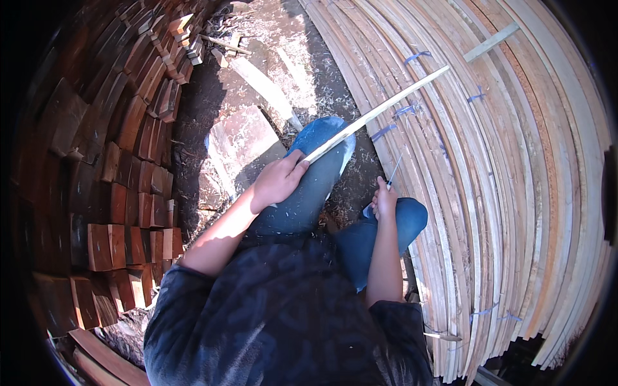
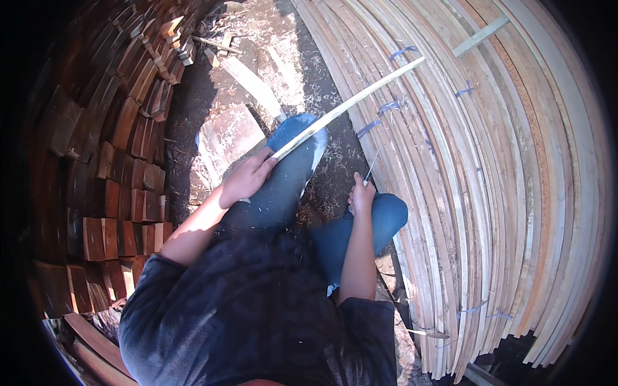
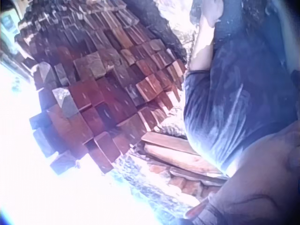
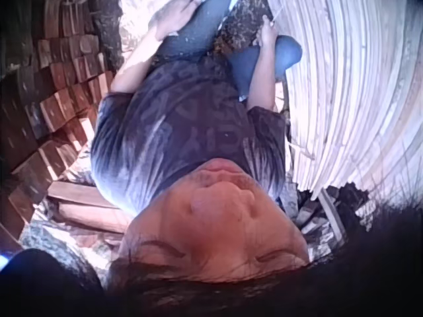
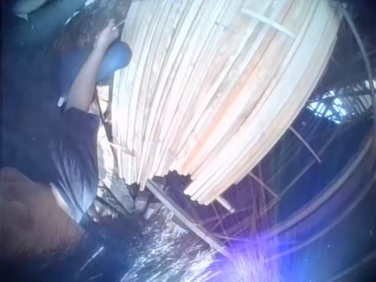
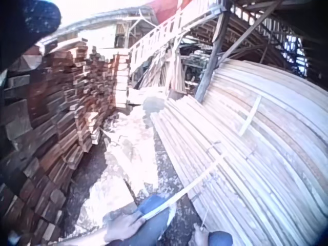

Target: The person sits on the ground and uses a curved knife to shave the surface of a long, thin piece of wood held between their legs. They repeatedly scrape the blade along the wood to remove thin layers.

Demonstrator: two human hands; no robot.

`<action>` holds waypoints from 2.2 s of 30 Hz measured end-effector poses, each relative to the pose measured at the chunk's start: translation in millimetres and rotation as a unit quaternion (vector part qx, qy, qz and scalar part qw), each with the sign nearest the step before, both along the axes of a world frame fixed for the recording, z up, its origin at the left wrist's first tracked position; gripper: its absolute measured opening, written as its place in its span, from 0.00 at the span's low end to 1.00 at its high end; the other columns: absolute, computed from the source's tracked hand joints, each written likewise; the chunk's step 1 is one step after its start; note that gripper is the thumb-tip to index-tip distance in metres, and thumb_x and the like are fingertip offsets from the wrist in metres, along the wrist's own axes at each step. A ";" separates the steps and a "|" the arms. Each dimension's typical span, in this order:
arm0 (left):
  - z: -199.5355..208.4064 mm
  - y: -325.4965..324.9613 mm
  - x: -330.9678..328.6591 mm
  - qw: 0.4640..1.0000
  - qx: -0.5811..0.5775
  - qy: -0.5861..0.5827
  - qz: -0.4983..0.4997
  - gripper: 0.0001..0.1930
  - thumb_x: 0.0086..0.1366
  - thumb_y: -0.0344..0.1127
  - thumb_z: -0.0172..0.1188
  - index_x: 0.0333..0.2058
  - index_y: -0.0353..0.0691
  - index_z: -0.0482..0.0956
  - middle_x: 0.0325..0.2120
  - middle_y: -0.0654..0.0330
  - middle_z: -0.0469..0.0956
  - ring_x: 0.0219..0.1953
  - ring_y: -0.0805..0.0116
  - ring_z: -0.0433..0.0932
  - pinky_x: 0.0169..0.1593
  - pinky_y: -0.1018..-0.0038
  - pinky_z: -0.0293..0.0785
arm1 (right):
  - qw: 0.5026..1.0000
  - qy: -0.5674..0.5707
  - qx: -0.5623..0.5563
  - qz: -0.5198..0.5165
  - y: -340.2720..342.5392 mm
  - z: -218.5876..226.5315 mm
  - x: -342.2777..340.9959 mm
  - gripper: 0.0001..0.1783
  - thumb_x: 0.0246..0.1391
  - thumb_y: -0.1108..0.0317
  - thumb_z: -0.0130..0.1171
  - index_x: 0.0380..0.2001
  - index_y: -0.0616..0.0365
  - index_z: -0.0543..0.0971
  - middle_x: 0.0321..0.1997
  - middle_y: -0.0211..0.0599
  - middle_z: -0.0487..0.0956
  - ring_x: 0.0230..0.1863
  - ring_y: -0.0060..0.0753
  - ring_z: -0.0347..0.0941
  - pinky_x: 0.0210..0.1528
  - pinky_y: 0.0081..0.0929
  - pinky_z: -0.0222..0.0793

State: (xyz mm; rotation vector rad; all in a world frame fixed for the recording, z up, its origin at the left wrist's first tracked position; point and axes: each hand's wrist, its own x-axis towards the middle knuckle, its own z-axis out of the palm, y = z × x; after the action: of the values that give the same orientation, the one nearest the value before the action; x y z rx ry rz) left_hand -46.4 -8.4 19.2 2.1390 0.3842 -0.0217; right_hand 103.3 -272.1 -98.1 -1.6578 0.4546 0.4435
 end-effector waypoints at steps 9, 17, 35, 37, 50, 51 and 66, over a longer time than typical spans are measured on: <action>12.1 19.6 2.7 0.952 -0.284 0.047 -0.102 0.10 0.66 0.36 0.56 0.35 0.35 0.70 0.25 0.61 0.77 0.26 0.77 0.76 0.30 0.80 0.73 | 0.994 -0.056 0.095 -0.004 -7.9 14.8 -16.4 0.27 0.63 0.42 0.41 0.20 0.53 0.63 0.09 0.24 0.57 0.06 0.18 0.52 0.07 0.20 0.49; -32.1 13.6 20.4 0.955 -0.249 0.032 -0.156 0.20 0.53 0.32 0.70 0.24 0.40 0.61 0.18 0.66 0.72 0.22 0.81 0.75 0.22 0.80 0.65 | 0.972 -0.212 0.031 0.101 -11.4 61.0 -10.6 0.29 0.65 0.43 0.33 0.20 0.56 0.63 0.11 0.26 0.58 0.09 0.17 0.53 0.10 0.17 0.49; -11.2 -1.1 27.4 0.994 -0.045 0.041 -0.092 0.18 0.62 0.45 0.57 0.33 0.32 0.71 0.18 0.43 0.72 0.25 0.41 0.75 0.29 0.57 0.69 | 0.674 -0.496 -0.421 0.350 34.8 122.2 48.5 0.28 0.38 0.42 0.67 0.14 0.56 0.69 0.11 0.34 0.66 0.13 0.37 0.67 0.15 0.30 0.61; -14.5 0.5 28.0 0.993 -0.067 0.033 -0.088 0.20 0.61 0.48 0.57 0.33 0.33 0.71 0.17 0.43 0.73 0.24 0.43 0.76 0.29 0.56 0.71 | 0.647 -0.524 -0.424 0.356 30.9 120.8 59.2 0.29 0.38 0.42 0.66 0.13 0.56 0.69 0.11 0.35 0.65 0.13 0.37 0.66 0.15 0.30 0.60; -12.1 1.4 30.3 0.989 -0.103 0.051 -0.090 0.20 0.58 0.47 0.61 0.30 0.32 0.73 0.17 0.43 0.73 0.24 0.44 0.77 0.28 0.60 0.71 | 0.690 -0.475 -0.396 0.375 39.4 122.7 47.6 0.25 0.39 0.46 0.69 0.16 0.57 0.72 0.12 0.36 0.69 0.13 0.36 0.68 0.16 0.31 0.62; -11.6 2.4 29.8 0.989 -0.107 0.046 -0.090 0.20 0.58 0.47 0.61 0.30 0.32 0.73 0.17 0.43 0.73 0.24 0.44 0.77 0.28 0.60 0.71 | 0.688 -0.495 -0.379 0.370 42.4 116.3 47.6 0.28 0.38 0.43 0.68 0.14 0.56 0.70 0.11 0.33 0.66 0.12 0.35 0.67 0.15 0.30 0.61; -10.0 -1.8 35.6 0.992 -0.101 0.058 -0.054 0.17 0.58 0.43 0.62 0.31 0.31 0.74 0.16 0.43 0.73 0.23 0.47 0.77 0.26 0.63 0.72 | 0.674 -0.505 -0.512 0.171 -0.2 123.5 128.1 0.27 0.43 0.44 0.66 0.15 0.58 0.73 0.10 0.37 0.67 0.12 0.40 0.67 0.15 0.32 0.60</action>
State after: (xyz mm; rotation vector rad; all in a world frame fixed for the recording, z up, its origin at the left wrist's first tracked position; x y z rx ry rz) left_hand -10.8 -10.1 9.2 1.9599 0.3192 -0.2384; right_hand 231.3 -272.3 25.4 -2.7522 -0.6113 -0.6682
